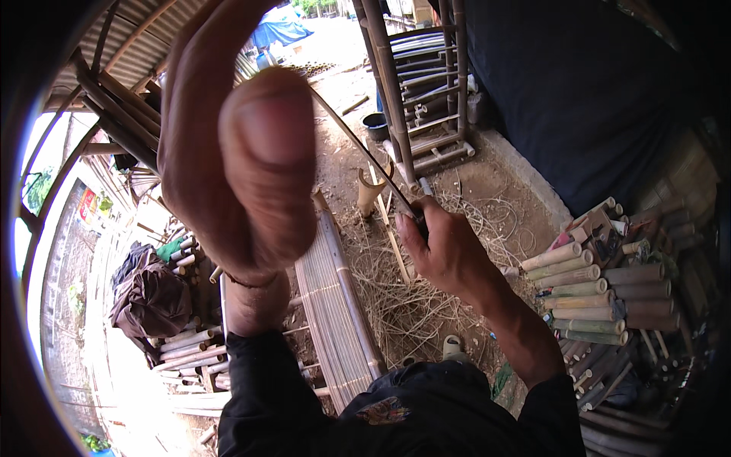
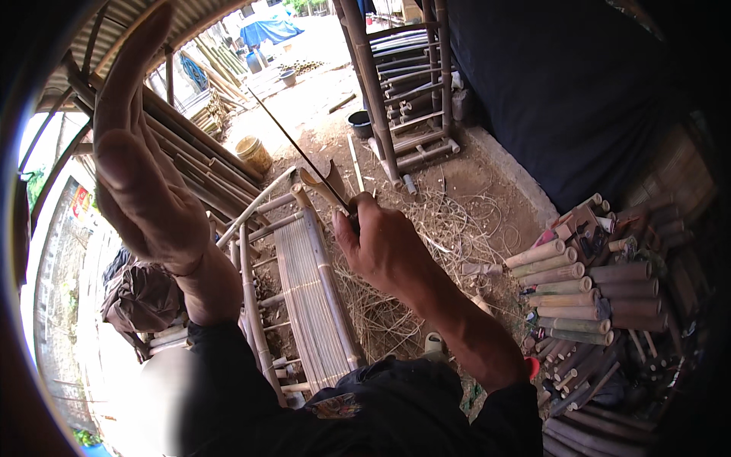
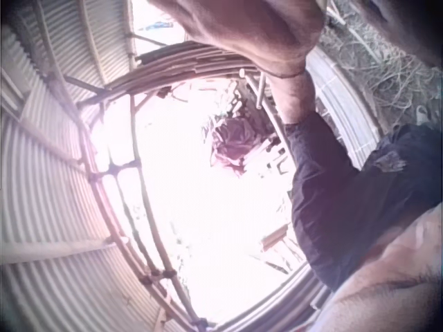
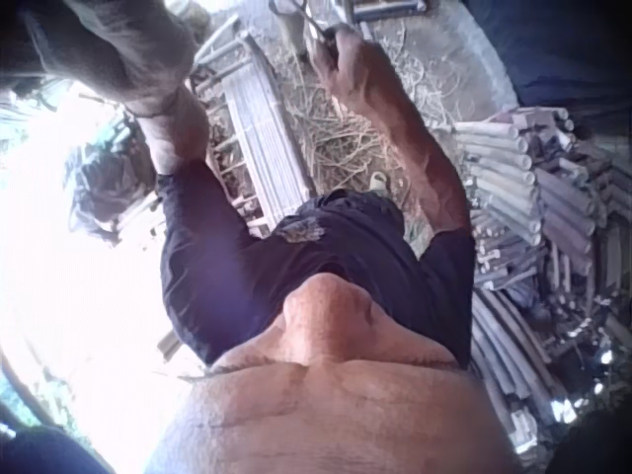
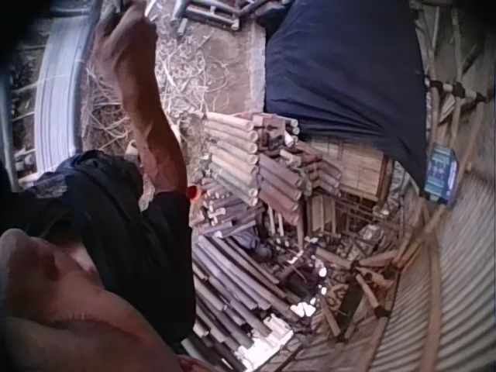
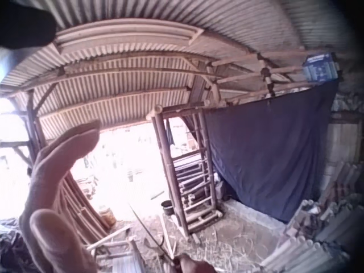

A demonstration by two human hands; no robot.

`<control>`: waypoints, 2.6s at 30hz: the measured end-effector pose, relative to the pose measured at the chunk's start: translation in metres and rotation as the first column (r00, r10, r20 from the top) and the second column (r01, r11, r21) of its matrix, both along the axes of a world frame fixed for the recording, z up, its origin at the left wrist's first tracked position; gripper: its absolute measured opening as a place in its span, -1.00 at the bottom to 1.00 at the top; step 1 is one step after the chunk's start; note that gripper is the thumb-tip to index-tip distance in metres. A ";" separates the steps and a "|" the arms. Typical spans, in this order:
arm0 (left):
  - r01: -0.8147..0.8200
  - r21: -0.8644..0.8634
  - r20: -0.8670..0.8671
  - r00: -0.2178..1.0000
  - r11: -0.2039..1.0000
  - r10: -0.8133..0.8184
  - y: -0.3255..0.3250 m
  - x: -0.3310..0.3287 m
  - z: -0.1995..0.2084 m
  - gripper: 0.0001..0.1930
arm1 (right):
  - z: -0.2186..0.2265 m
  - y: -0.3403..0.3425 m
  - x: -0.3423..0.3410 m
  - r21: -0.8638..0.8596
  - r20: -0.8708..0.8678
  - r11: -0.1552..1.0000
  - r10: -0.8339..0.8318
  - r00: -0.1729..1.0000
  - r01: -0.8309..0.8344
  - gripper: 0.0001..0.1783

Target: The person uses a machete to split a long bamboo pole into thin strips. They repeatedly strike the bamboo against a wooden frame to separate the strips and then stack the finished pieces on a nearby rack.

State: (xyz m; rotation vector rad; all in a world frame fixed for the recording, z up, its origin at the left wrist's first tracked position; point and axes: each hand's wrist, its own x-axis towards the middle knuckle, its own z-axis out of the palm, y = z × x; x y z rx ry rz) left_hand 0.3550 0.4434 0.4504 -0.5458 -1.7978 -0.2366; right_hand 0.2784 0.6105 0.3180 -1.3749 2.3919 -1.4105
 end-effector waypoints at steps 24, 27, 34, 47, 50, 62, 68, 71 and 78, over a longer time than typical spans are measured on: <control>-0.549 -0.341 0.482 0.595 0.763 0.643 -0.026 0.008 0.025 -0.75 | 0.044 -0.063 -0.005 -0.053 0.136 0.979 0.202 0.970 -0.197 -0.69; -0.581 -0.198 0.247 0.750 0.789 0.614 -0.044 0.000 0.058 -0.79 | 0.079 -0.072 -0.013 -0.232 -0.035 0.917 0.326 0.945 -0.325 -0.69; -0.610 0.001 0.082 0.790 0.792 0.608 -0.089 -0.039 0.064 -0.74 | 0.128 -0.105 -0.029 0.084 -0.026 0.978 0.194 0.981 -0.192 -0.58; -0.452 0.162 0.152 0.890 0.877 0.430 -0.111 -0.040 0.065 -0.71 | 0.089 -0.131 -0.048 0.579 -0.016 0.814 0.077 0.997 -0.054 -0.49; -0.467 0.231 0.221 0.879 0.853 0.422 -0.109 -0.045 0.070 -0.70 | 0.062 -0.134 -0.051 0.496 -0.309 0.863 0.079 0.948 0.090 -0.49; -0.306 0.207 0.261 0.933 0.929 0.249 -0.075 -0.032 0.065 -0.77 | -0.144 -0.164 -0.112 0.359 -0.200 0.929 -0.021 0.980 0.093 -0.48; -0.279 0.097 -0.175 0.940 0.955 0.293 -0.095 -0.029 0.067 -0.27 | -0.115 -0.148 -0.116 0.149 -0.123 0.987 0.081 0.989 -0.063 -0.51; -0.370 0.337 0.181 0.928 0.866 0.326 -0.145 -0.041 0.043 -0.36 | 0.005 -0.107 -0.062 0.459 0.153 0.879 0.063 0.986 -0.127 -0.46; -0.345 -0.034 0.873 0.446 0.938 0.196 -0.201 -0.153 -0.064 -0.45 | 0.156 -0.013 -0.021 0.453 0.078 0.882 0.101 0.992 -0.125 -0.62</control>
